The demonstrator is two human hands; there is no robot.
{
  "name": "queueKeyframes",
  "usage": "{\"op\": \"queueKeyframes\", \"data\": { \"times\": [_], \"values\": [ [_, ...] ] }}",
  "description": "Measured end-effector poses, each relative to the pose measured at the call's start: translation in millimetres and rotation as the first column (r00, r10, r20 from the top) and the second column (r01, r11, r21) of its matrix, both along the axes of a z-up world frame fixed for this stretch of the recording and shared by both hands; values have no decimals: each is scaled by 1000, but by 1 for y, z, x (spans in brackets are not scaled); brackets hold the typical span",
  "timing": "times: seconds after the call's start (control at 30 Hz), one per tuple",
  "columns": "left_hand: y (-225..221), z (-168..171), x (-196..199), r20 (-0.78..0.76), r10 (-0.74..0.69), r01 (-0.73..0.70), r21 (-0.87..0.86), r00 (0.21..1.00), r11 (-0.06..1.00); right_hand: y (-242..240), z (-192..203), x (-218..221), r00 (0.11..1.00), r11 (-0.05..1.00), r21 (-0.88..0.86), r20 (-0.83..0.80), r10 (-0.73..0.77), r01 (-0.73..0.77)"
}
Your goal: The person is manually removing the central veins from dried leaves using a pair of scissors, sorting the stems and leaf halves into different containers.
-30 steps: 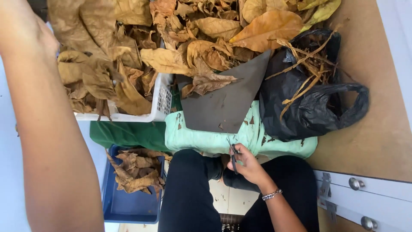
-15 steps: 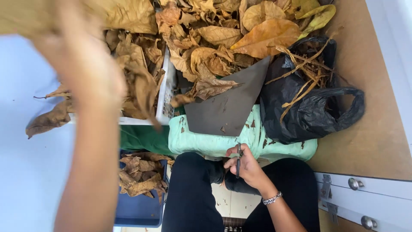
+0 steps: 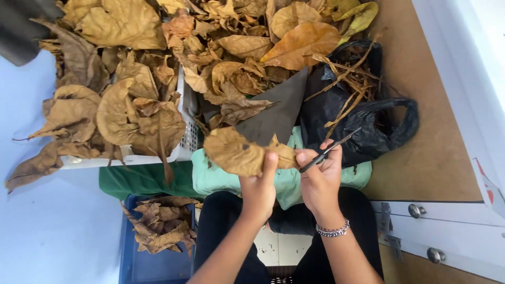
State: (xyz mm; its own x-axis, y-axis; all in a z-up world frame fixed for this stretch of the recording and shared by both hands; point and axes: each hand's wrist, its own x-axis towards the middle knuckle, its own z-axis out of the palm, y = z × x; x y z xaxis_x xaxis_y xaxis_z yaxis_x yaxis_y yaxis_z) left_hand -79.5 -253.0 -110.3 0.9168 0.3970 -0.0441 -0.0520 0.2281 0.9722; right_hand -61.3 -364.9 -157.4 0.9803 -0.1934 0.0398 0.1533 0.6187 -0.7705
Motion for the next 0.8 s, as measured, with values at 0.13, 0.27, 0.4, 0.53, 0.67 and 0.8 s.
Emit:
{"op": "queueKeyframes", "data": {
  "times": [0.13, 0.27, 0.4, 0.53, 0.67, 0.8],
  "values": [
    [-12, -32, -2, 35, -135, 138, -107, 990, 985, -16, -8, 4, 998, 994, -99, 59, -34, 40],
    [-15, -37, 7, -78, -259, 256, -45, 963, 966, -31, 3, 6, 996, 957, -283, 73, -40, 60],
    [-22, -18, 22, -142, -251, 238, -100, 957, 966, -43, 10, -3, 1000, 957, -289, 0, 8, -7],
    [-28, -9, 45, -58, -201, 188, -173, 978, 967, -52, 1, -20, 944, 869, -383, -221, 243, -313],
    [-43, -1, 64, 0, -222, 219, -184, 975, 958, -51, 26, -20, 910, 857, -322, -250, 331, -401],
    [-54, 0, 64, 3, -241, 239, -138, 970, 961, -62, 25, -5, 930, 870, -343, -224, 292, -356]
  ]
}}
